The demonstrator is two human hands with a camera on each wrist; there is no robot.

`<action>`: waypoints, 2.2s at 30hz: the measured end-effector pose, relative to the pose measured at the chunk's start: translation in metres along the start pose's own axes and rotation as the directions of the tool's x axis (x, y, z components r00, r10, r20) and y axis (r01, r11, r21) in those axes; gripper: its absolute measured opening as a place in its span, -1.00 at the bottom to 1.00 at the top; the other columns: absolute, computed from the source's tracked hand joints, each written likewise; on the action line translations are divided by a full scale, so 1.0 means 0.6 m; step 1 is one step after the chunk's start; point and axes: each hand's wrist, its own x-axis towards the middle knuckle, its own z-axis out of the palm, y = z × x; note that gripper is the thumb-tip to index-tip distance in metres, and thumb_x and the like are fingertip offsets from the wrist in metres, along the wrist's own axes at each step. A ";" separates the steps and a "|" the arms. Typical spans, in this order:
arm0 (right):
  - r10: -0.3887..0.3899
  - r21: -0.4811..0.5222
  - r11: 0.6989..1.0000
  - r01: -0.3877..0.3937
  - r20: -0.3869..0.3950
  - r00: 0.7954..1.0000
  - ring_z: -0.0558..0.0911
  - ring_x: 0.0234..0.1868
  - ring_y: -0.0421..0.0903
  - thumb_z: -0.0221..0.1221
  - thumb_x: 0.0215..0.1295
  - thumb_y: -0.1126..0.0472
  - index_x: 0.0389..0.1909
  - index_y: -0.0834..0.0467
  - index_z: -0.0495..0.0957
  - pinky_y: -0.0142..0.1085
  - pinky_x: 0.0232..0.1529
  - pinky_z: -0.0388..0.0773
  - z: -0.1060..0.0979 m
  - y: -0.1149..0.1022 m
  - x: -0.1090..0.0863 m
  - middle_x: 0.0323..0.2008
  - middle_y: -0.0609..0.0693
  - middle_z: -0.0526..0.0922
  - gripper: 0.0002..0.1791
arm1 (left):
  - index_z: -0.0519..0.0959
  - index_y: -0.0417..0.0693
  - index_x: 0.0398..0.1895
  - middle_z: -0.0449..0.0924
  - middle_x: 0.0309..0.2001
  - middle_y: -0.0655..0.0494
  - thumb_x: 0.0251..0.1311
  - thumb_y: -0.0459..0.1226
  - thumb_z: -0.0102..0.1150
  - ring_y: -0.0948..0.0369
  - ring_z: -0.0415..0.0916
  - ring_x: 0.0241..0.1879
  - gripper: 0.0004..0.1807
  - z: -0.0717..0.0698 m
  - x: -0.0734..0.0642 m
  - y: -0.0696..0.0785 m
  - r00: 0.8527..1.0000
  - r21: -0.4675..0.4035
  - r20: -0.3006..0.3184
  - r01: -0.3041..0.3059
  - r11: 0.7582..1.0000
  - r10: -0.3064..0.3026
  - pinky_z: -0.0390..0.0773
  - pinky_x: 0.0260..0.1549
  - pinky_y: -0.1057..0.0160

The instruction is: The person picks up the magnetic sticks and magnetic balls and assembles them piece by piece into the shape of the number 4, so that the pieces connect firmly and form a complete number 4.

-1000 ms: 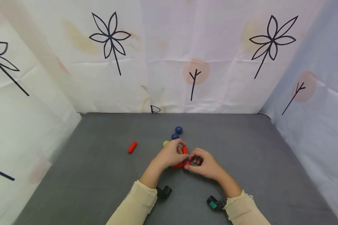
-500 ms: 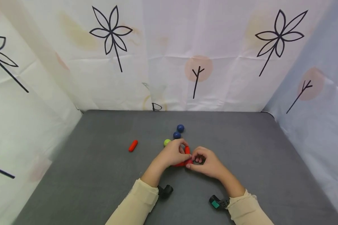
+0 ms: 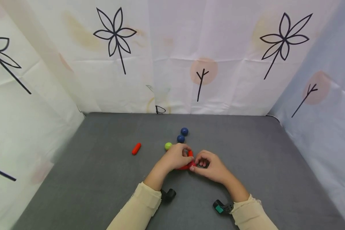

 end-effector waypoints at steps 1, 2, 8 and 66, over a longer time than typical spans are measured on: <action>0.003 0.000 1.000 -0.003 0.000 1.000 0.53 -0.37 -0.14 0.50 0.23 0.32 -0.24 0.03 0.67 -0.32 -0.32 0.51 0.000 0.001 0.000 -0.27 -0.02 0.65 -0.79 | 0.68 -0.16 0.20 0.68 -0.33 0.08 0.37 -0.19 0.40 0.24 0.55 -0.45 -0.59 0.000 0.000 0.000 1.000 0.006 -0.001 0.002 1.000 -0.002 0.53 -0.47 0.32; 0.004 0.000 1.000 -0.004 0.001 1.000 0.53 -0.37 -0.15 0.50 0.23 0.32 -0.24 0.03 0.67 -0.32 -0.32 0.51 0.000 0.001 0.000 -0.27 -0.02 0.65 -0.79 | 0.69 -0.16 0.21 0.68 -0.33 0.08 0.37 -0.19 0.40 0.24 0.55 -0.45 -0.59 0.000 0.000 0.000 1.000 0.011 0.000 0.003 1.000 -0.003 0.53 -0.47 0.32; 0.004 -0.003 1.000 -0.005 -0.002 1.000 0.53 -0.38 -0.15 0.50 0.23 0.32 -0.24 0.02 0.68 -0.33 -0.32 0.51 -0.001 0.003 0.002 -0.26 -0.03 0.66 -0.79 | 0.69 -0.16 0.20 0.67 -0.32 0.09 0.38 -0.19 0.39 0.24 0.55 -0.44 -0.60 0.000 0.001 -0.001 1.000 0.005 -0.001 -0.001 1.000 0.001 0.53 -0.47 0.33; 0.049 -0.023 0.999 -0.049 0.003 0.999 0.52 -0.37 -0.12 0.52 0.23 0.26 -0.25 -0.01 0.71 -0.33 -0.30 0.49 0.000 0.001 0.001 -0.25 -0.03 0.66 -0.82 | 0.66 -0.10 0.17 0.60 0.15 -0.16 0.43 -0.06 0.33 -0.08 0.59 0.15 -0.60 -0.175 -0.044 -0.086 0.885 -0.152 -0.459 0.002 0.988 -0.073 0.60 0.14 -0.11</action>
